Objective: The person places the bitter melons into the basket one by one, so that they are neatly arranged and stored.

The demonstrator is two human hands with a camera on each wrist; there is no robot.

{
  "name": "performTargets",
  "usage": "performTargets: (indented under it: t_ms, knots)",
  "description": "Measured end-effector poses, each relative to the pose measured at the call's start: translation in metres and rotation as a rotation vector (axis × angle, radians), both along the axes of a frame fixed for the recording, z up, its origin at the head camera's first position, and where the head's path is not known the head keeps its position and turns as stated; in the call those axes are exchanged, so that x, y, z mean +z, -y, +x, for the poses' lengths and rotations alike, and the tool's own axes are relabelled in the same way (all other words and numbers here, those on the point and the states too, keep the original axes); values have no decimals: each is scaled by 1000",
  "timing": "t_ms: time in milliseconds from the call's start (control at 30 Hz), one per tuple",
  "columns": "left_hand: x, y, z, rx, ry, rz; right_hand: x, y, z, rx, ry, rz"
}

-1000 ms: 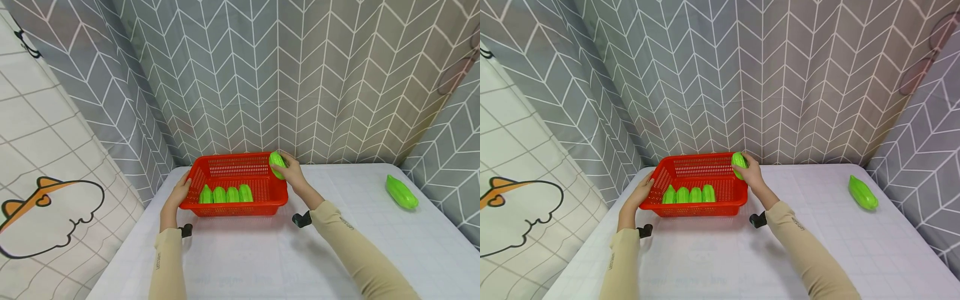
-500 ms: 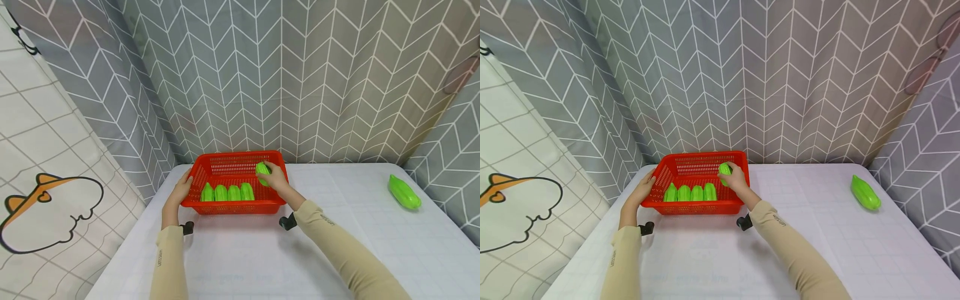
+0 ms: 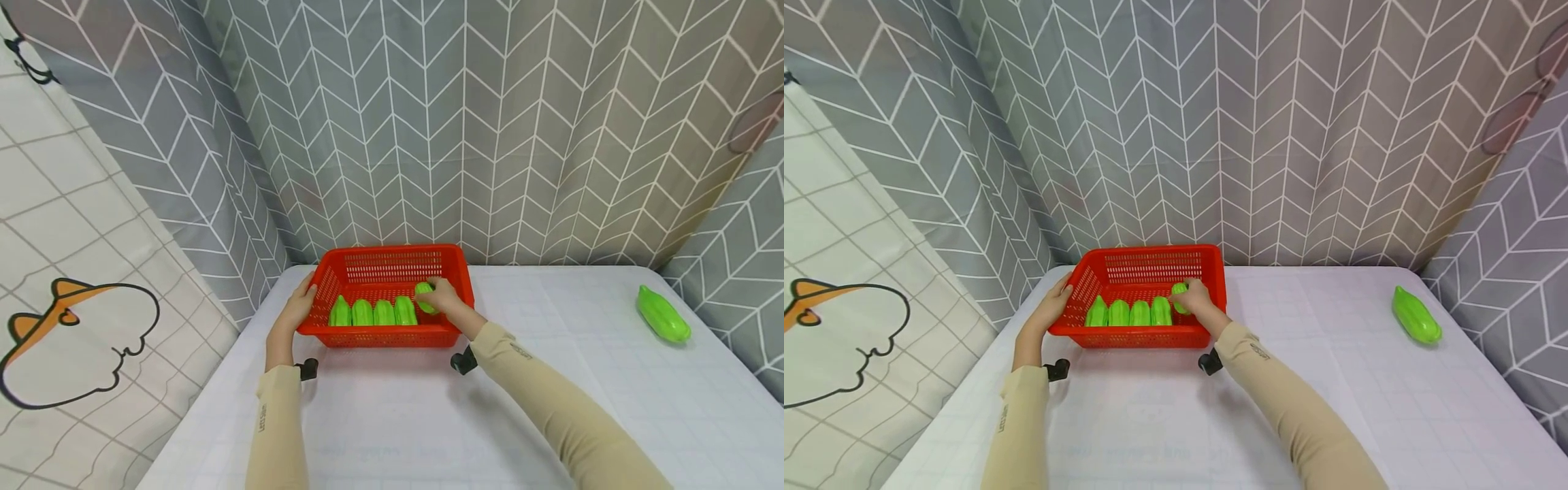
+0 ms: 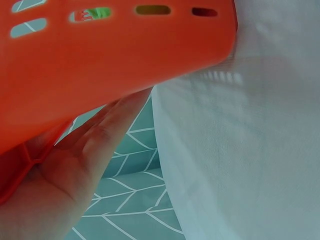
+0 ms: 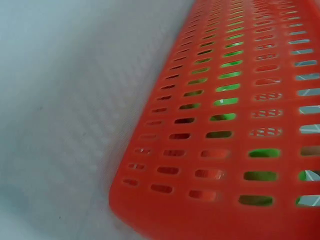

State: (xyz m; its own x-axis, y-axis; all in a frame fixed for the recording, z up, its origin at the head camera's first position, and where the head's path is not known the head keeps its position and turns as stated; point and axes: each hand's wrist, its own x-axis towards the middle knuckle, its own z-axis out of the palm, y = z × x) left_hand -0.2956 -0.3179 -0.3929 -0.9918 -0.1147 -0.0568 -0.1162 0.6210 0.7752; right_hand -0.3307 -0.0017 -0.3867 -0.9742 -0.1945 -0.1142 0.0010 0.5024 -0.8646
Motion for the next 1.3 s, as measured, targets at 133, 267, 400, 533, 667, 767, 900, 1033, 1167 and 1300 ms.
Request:
performTargets:
  t_ms: [133,267,400,533,667,767,900,1033,1167,1300]
  knots:
    - [0,0,-1,3,5,-4,-1,1,-2,9,23,50]
    - [0,1,-2,-3,4,-2,-4,3,-4,10,70,76]
    - [-2,1,-2,-5,-2,9,-7,5,-5,28,111,100]
    - [-2,1,-2,-11,-6,13,-8,6,-6,53,121,163]
    - [-2,1,-3,-14,-8,16,-9,7,-7,90,147,194]
    - [-3,1,-4,-7,-9,20,-9,7,-9,102,178,191]
    - [0,-1,-6,-3,-6,16,-6,8,-12,82,210,193]
    - [1,-2,-6,-5,0,10,-28,5,-30,97,203,180]
    - [1,-3,-4,-9,-1,14,-58,1,-59,122,230,114]
    - [2,-3,-1,-5,0,13,-44,0,-46,117,257,95]
